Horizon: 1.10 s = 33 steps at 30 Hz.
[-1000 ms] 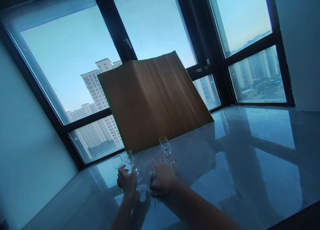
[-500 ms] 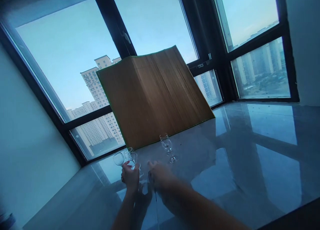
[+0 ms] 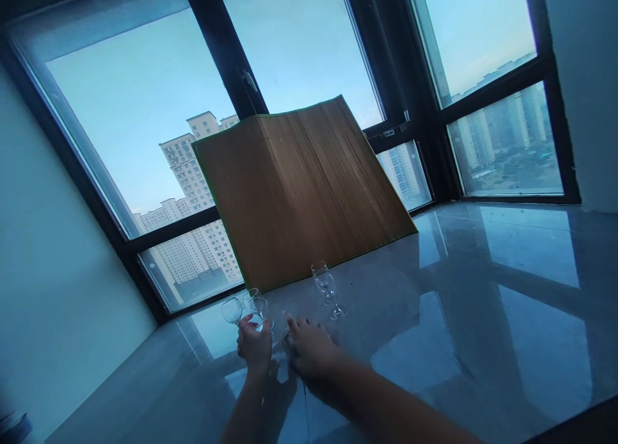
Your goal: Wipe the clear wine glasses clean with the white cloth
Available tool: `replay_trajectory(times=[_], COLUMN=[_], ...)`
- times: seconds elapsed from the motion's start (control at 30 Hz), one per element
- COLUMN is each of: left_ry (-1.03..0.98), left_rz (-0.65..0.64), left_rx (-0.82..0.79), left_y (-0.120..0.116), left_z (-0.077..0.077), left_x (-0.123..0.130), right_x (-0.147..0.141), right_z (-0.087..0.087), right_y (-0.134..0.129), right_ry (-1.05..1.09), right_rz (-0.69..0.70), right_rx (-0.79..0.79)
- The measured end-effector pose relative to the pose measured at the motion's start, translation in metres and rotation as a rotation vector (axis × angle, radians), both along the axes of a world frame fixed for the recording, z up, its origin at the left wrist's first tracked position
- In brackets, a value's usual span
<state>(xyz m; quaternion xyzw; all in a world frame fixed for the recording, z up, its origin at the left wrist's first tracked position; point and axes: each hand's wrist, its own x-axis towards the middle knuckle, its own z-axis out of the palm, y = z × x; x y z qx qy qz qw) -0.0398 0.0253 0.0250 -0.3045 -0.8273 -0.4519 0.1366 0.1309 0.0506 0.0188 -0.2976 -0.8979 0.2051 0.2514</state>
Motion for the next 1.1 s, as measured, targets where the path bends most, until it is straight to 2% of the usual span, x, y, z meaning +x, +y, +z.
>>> replay_trajectory(times=[0.2,0.33,0.4,0.47,0.57,0.73,0.83,0.97,1.1], left_ry=[0.028,0.097,0.182,0.243,0.254,0.287,0.316,0.341,0.359], left_rz=[-0.011,-0.017,-0.074,-0.173,-0.278,-0.314,-0.350,-0.374,-0.396], left_rx=[0.007,0.014,0.001,-0.044,-0.152,-0.257,-0.252,-0.183,-0.134], left_y=[-0.001,-0.003,-0.004,-0.004,-0.005,-0.006,-0.007,-0.008,-0.011], left_z=[0.001,0.001,0.000,-0.001,-0.003,0.000,0.004,0.005,0.007], left_x=[0.003,0.004,0.004,0.006,0.009,0.017,0.020,0.022,0.024], right_x=[-0.010,-0.018,-0.019,-0.019,-0.017,-0.013,-0.008,-0.003,-0.003], right_z=[-0.018,-0.026,-0.024,-0.020,-0.012,-0.001,0.004,0.007,0.006], right_y=[0.026,0.038,0.038,0.035,0.028,0.021,0.022,0.024,0.024], right_ry=[0.170,0.457,0.625,0.695,0.692,0.744,0.718,0.565,0.436], right_rz=[-0.089,-0.203,-0.218,-0.188,-0.121,-0.066,-0.136,-0.246,-0.239], right_rx=[-0.051,-0.006,0.064,0.078,0.031,0.026,0.059,0.092,0.074])
